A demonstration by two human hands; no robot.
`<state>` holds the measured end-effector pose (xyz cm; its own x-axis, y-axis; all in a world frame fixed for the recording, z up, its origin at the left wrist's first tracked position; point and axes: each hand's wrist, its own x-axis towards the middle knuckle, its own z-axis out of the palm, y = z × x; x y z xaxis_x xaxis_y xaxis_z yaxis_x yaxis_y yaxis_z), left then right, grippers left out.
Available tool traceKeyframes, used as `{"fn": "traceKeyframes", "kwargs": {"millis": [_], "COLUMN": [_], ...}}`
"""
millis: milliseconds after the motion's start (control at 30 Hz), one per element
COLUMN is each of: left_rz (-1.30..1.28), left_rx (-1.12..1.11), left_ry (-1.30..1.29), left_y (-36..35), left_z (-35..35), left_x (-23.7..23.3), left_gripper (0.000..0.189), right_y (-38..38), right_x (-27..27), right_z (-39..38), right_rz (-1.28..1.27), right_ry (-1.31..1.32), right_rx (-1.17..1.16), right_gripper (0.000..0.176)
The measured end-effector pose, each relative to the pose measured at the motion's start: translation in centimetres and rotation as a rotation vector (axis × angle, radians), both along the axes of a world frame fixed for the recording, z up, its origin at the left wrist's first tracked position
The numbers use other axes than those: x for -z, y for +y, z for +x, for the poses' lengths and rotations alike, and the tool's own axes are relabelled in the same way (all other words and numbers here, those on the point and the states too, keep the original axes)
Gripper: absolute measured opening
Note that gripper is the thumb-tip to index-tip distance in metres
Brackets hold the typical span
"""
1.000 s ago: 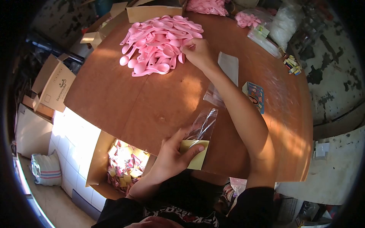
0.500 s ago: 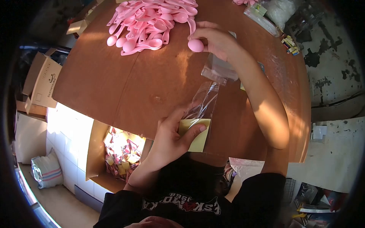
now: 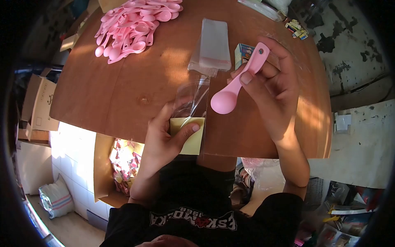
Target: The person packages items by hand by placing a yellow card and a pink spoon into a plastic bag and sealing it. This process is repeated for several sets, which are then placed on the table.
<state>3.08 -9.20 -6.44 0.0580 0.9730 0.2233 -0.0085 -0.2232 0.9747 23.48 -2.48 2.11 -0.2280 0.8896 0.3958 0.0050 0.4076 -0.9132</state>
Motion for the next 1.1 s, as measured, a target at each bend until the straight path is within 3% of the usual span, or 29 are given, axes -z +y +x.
{"fn": "traceKeyframes", "kwargs": {"millis": [167,467,567,633,733,833,900,1000,1067,1100], "left_rz": [0.100,-0.145,-0.072,0.093,-0.035,-0.039,0.011,-0.055,0.126,0.222], "left_rx": [0.080,0.208,0.213,0.099,0.170,0.167,0.176,0.217,0.104,0.063], "left_ry": [0.035,-0.046,-0.086,-0.011,-0.087,-0.087,-0.048,-0.062,-0.287,-0.219], "left_y": [0.0,-0.1,0.2,0.5,0.0,-0.3,-0.3,-0.6,-0.5,0.0], "left_z": [1.0,1.8,2.2,2.4,2.2,2.7,2.7,2.8,3.3,2.8], "left_x": [-0.2,-0.9,-0.2,0.6,0.0,-0.7,-1.0,-1.0,0.0,0.4], "left_gripper": [0.048,0.057,0.053,0.050,0.051,0.053,0.056,0.063,0.071,0.075], "right_y": [-0.2,-0.4,-0.5,-1.1,-1.4,-2.1,-2.5,-3.0,-3.1,-3.1], "right_x": [0.4,1.9,2.0,1.7,1.6,1.1,0.8,0.4,-1.1,-2.2], "right_z": [-0.4,-0.4,-0.4,-0.5,-0.5,-0.2,0.1,0.8,1.3,2.3], "right_rz": [0.134,-0.030,0.065,0.043,-0.027,-0.205,-0.376,-0.306,-0.137,-0.030], "right_ry": [0.066,-0.033,-0.140,-0.125,-0.108,-0.062,-0.043,-0.106,-0.115,-0.113], "right_rx": [-0.037,-0.061,-0.073,-0.063,-0.094,-0.111,-0.240,-0.208,-0.149,-0.106], "right_gripper": [0.056,0.048,0.045,0.035,0.027,0.022,0.024,0.020,0.018,0.019]}}
